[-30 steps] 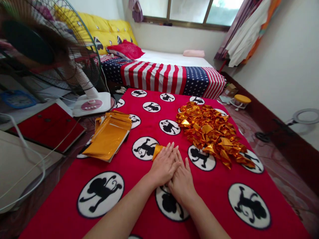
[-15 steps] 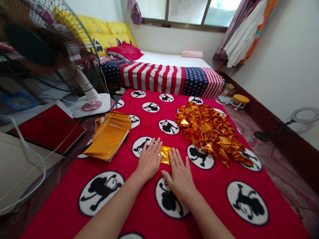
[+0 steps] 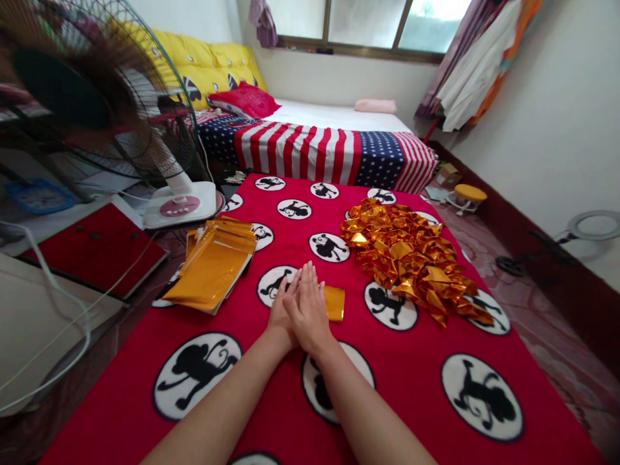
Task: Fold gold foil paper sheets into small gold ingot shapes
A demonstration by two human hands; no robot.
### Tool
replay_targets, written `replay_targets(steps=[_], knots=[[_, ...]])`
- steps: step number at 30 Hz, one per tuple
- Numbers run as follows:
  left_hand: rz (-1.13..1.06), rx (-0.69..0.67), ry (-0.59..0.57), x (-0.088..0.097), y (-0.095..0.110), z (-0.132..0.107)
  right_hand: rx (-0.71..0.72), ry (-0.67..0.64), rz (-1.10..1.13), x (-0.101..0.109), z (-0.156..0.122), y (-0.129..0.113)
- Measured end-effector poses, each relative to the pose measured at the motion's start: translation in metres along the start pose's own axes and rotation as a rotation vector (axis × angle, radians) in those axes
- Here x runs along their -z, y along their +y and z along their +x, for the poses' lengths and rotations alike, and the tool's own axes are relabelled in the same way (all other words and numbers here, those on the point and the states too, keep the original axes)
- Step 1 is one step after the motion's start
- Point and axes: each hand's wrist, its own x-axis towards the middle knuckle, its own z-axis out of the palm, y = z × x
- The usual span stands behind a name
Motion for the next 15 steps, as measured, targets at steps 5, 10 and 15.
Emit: replay_targets(steps=[5,10,15], knots=[[0.124,0.002,-0.056,0.015,-0.001,-0.004,0.083,-0.09,-0.158,0.015,-0.018,0.032],[0.107,-0.008,-0.032,0.022,0.002,-0.005,0.086,-0.155,-0.37,0.037,-0.041,0.059],[0.074,0.067,-0.006,0.039,0.015,-0.001,0.045,-0.105,-0.472,0.046,-0.054,0.071]])
